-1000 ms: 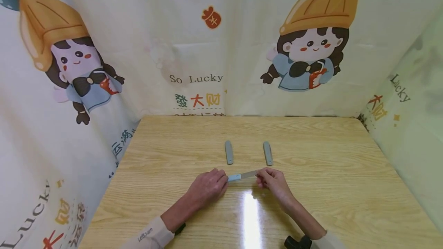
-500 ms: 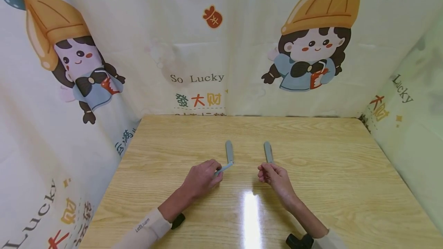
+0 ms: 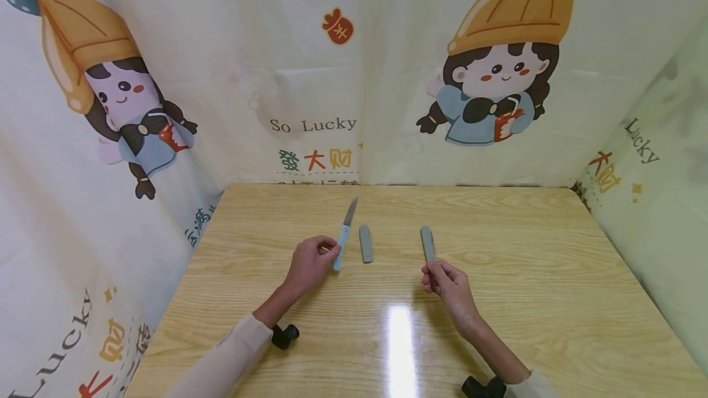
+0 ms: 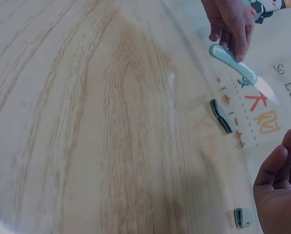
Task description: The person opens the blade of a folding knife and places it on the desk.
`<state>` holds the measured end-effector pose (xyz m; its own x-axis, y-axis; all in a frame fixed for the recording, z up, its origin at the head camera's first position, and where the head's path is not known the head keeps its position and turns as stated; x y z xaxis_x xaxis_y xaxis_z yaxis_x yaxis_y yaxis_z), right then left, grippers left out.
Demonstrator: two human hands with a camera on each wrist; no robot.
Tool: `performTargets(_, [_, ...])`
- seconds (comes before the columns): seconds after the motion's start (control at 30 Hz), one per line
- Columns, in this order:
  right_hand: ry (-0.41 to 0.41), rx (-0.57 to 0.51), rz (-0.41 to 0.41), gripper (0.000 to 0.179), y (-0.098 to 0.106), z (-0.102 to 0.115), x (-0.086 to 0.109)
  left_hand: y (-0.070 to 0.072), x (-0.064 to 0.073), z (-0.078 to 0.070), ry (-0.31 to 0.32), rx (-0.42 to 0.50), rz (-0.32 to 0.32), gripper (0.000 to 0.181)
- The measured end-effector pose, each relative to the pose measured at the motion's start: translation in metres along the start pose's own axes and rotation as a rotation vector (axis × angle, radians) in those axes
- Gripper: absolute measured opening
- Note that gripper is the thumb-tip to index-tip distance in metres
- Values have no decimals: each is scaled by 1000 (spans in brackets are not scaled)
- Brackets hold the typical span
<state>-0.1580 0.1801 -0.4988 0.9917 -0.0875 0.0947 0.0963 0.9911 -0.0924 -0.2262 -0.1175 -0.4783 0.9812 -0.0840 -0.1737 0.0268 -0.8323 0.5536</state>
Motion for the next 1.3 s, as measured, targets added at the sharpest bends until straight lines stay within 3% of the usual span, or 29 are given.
performTargets(0.13, [0, -9, -4, 40, 1, 0, 2, 1, -12, 13, 79, 19, -12, 14])
performTargets(0.43, [-12, -16, 11, 38, 1, -6, 3, -1, -23, 32, 187, -162, 40, 16])
performTargets(0.67, [-21, -11, 30, 40, 0, -9, 3, -4, -25, 34, 180, -206, 40, 18])
performTargets(1.0, [-52, -6, 27, 34, -2, -13, 4, -5, -22, 34, 210, -168, 31, 19])
performTargets(1.3, [-62, 18, 29, 32, -1, -11, 4, -3, -23, 33, 171, -192, -15, 24])
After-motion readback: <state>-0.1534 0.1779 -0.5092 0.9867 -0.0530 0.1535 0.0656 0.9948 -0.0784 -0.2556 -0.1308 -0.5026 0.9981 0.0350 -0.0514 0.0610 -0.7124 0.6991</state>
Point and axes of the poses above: each hand's wrist, its own x-axis away from the middle knuckle, its own y-axis out of the back of the hand, z = x × y, the point moved 5 cm from there along -x, towards the middle knuckle, and after that the axes turned 2 degrees about -z, right-handed, at the moved point
